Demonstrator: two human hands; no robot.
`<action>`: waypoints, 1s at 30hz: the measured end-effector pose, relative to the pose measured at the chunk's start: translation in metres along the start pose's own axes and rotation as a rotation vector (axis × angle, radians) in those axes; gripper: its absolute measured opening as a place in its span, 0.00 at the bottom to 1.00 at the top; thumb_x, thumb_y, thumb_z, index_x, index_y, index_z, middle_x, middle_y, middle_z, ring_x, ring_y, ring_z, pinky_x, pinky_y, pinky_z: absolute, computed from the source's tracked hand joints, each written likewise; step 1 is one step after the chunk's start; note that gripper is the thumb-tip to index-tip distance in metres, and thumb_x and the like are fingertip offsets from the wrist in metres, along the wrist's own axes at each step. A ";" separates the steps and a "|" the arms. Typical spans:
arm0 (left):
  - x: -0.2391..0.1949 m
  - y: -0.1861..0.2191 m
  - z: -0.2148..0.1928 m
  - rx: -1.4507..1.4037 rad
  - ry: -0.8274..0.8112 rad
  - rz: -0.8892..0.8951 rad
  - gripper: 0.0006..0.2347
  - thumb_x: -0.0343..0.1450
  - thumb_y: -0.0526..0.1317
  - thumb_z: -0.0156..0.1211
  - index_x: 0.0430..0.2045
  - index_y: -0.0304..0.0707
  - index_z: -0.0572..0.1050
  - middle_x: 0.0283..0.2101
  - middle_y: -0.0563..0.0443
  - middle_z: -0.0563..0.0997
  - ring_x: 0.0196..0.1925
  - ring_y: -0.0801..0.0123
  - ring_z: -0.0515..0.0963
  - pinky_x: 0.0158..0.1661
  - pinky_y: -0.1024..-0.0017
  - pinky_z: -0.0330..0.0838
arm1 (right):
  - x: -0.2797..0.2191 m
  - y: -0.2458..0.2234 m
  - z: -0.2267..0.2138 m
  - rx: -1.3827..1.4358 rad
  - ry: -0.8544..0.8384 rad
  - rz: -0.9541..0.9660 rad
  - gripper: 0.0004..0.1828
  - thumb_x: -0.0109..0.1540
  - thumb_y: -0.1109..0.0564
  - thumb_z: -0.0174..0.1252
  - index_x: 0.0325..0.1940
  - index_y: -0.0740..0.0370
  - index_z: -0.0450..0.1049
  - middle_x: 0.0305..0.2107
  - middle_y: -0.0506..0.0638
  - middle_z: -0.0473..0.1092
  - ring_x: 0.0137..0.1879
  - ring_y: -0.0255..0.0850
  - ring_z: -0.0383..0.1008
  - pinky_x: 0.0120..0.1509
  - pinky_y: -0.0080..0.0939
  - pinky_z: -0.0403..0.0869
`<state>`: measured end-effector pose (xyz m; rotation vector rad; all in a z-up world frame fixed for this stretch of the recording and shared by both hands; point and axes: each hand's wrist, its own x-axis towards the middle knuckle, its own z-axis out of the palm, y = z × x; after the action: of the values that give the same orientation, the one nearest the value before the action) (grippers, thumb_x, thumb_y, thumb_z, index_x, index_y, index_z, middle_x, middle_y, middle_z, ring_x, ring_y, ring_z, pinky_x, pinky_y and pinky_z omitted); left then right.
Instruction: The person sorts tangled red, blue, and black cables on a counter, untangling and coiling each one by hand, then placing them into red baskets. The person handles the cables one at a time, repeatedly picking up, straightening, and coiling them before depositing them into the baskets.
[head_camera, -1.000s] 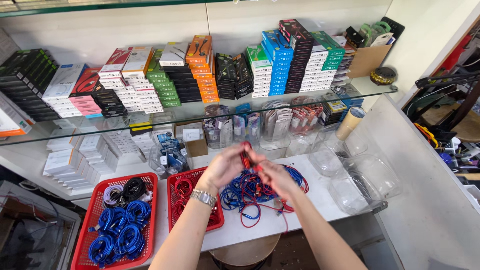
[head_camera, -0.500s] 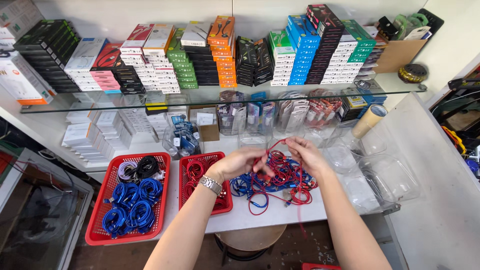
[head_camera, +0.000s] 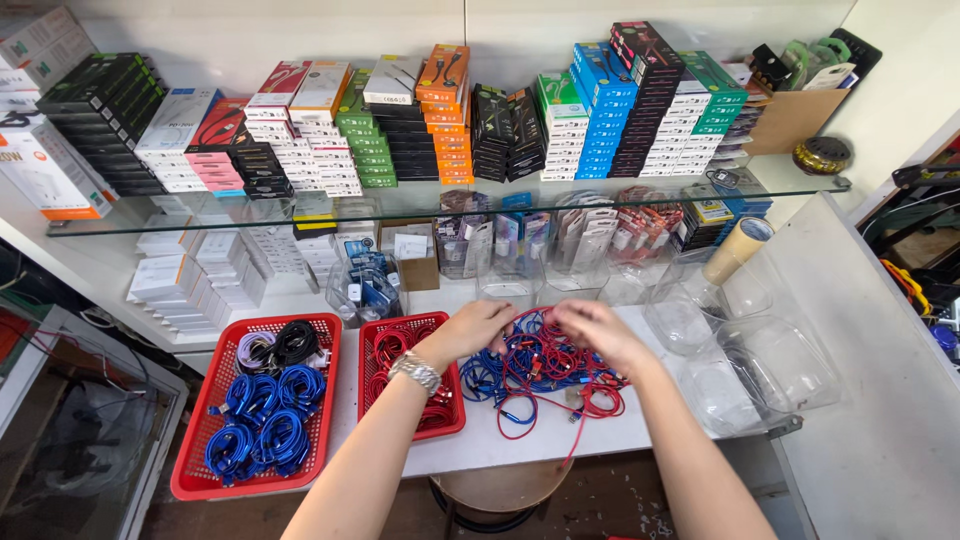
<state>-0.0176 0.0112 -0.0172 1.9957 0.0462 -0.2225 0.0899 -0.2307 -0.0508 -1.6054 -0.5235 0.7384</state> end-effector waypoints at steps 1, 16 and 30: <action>-0.003 -0.003 -0.002 -0.220 -0.147 0.042 0.13 0.79 0.45 0.47 0.32 0.36 0.73 0.26 0.53 0.77 0.31 0.63 0.83 0.50 0.56 0.77 | 0.002 0.001 -0.010 0.043 0.016 -0.005 0.14 0.69 0.51 0.55 0.45 0.64 0.78 0.22 0.37 0.58 0.27 0.26 0.55 0.29 0.29 0.54; 0.009 -0.001 -0.001 0.371 0.369 0.263 0.13 0.78 0.46 0.48 0.35 0.33 0.71 0.28 0.46 0.82 0.30 0.58 0.83 0.35 0.65 0.75 | 0.000 0.006 0.076 -0.222 -0.133 -0.136 0.15 0.68 0.54 0.56 0.55 0.60 0.80 0.22 0.38 0.61 0.28 0.24 0.58 0.31 0.29 0.59; 0.005 -0.002 0.006 -1.221 -0.047 0.342 0.12 0.81 0.43 0.48 0.33 0.35 0.70 0.23 0.57 0.68 0.37 0.66 0.79 0.52 0.62 0.74 | 0.013 0.044 0.081 0.331 0.136 0.148 0.15 0.66 0.53 0.60 0.54 0.61 0.80 0.32 0.44 0.73 0.29 0.27 0.67 0.29 0.28 0.65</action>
<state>-0.0135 0.0061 -0.0222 0.7596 -0.1573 0.0063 0.0379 -0.1728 -0.1010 -1.3803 -0.1728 0.7749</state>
